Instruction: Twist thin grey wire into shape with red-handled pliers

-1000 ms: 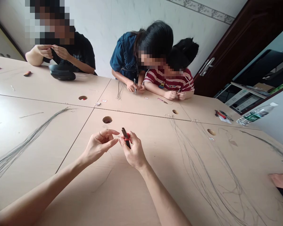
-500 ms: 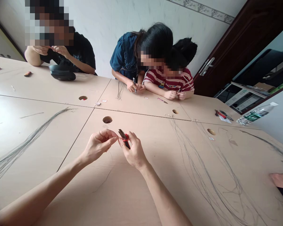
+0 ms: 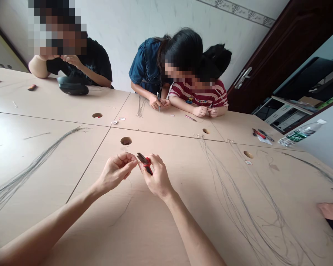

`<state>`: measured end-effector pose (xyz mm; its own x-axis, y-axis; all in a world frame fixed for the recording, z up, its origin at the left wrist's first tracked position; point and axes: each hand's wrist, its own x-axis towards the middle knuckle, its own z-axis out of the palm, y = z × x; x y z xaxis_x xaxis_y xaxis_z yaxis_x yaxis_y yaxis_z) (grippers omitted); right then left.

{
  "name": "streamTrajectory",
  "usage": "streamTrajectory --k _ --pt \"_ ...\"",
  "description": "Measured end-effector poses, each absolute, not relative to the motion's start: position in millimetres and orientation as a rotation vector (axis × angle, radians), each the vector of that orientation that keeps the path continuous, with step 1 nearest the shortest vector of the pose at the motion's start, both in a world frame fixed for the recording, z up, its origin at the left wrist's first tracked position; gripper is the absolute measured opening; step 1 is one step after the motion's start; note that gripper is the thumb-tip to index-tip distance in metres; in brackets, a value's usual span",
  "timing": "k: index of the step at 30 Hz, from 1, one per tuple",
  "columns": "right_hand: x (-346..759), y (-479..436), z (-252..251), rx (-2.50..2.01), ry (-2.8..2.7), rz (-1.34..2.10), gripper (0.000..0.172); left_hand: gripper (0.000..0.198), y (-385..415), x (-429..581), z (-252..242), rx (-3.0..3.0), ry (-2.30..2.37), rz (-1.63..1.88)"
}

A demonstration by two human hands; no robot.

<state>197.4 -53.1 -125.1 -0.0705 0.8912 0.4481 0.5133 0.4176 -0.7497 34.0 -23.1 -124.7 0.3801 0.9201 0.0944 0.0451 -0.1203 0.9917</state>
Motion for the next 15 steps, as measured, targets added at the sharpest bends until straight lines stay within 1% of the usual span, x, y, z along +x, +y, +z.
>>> streamTrajectory --k 3,6,11,15 --pt "197 -53 -125 -1.216 -1.739 0.46 0.012 0.027 -23 34 -126 1.508 0.925 0.946" --pt "198 -54 -124 -1.217 -1.705 0.531 0.013 0.026 -25 34 -125 1.493 0.909 0.954" --pt "199 -54 -123 -1.213 -1.647 0.641 0.014 0.014 -28 33 -118 1.462 0.891 1.002" --pt "199 -55 -123 -1.21 -1.654 0.633 0.013 0.012 -28 33 -115 1.444 0.881 1.018"
